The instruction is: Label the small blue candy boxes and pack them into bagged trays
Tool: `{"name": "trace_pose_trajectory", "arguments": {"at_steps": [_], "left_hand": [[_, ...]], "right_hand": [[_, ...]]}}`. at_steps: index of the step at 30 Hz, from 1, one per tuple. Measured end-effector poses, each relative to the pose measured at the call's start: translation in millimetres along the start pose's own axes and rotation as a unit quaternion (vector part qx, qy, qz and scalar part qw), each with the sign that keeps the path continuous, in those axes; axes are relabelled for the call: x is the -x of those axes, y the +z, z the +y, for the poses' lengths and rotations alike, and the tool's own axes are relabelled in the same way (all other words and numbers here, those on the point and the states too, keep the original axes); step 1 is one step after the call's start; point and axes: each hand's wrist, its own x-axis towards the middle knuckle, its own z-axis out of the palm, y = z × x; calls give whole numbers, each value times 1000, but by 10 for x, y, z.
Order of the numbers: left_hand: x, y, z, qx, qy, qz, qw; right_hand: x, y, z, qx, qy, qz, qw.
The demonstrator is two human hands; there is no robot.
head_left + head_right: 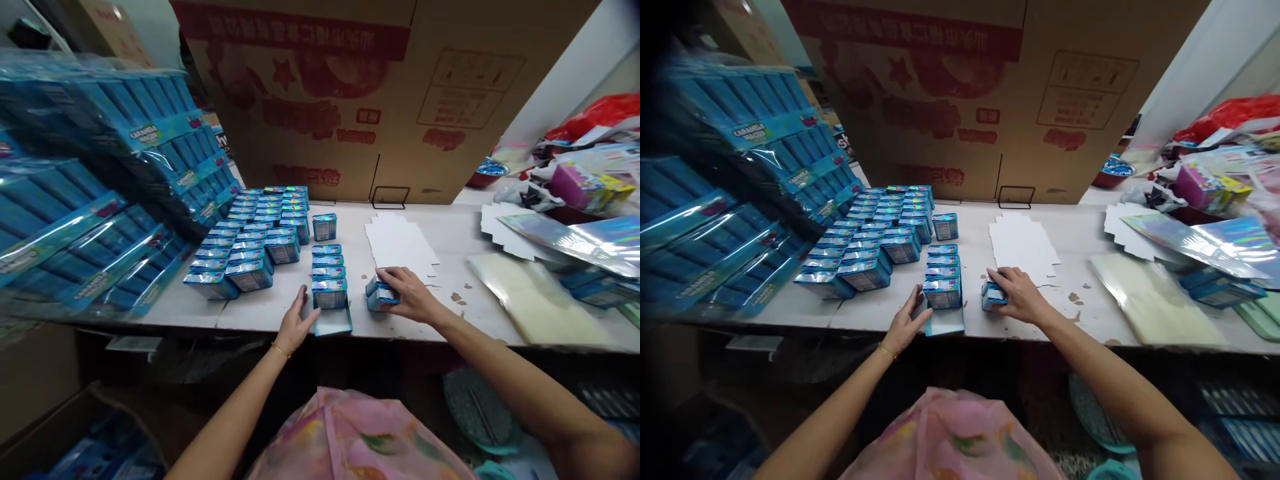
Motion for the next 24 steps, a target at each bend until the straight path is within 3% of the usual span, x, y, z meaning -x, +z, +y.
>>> {"name": "trace_pose_trajectory", "arguments": {"at_steps": [5, 7, 10, 16, 24], "left_hand": [[273, -26, -5, -19, 14, 39, 999], [334, -10, 6, -15, 21, 42, 999], [401, 6, 1, 0, 20, 40, 999], [488, 37, -34, 31, -18, 24, 999], [477, 73, 63, -27, 14, 32, 999]], "right_hand": [[88, -49, -654, -99, -14, 113, 989], [-23, 56, -871, -91, -25, 120, 988], [-212, 226, -1056, -50, -24, 79, 995], [-346, 245, -1139, 21, -49, -3, 999], [-73, 425, -1066, 47, -65, 45, 996]]}}
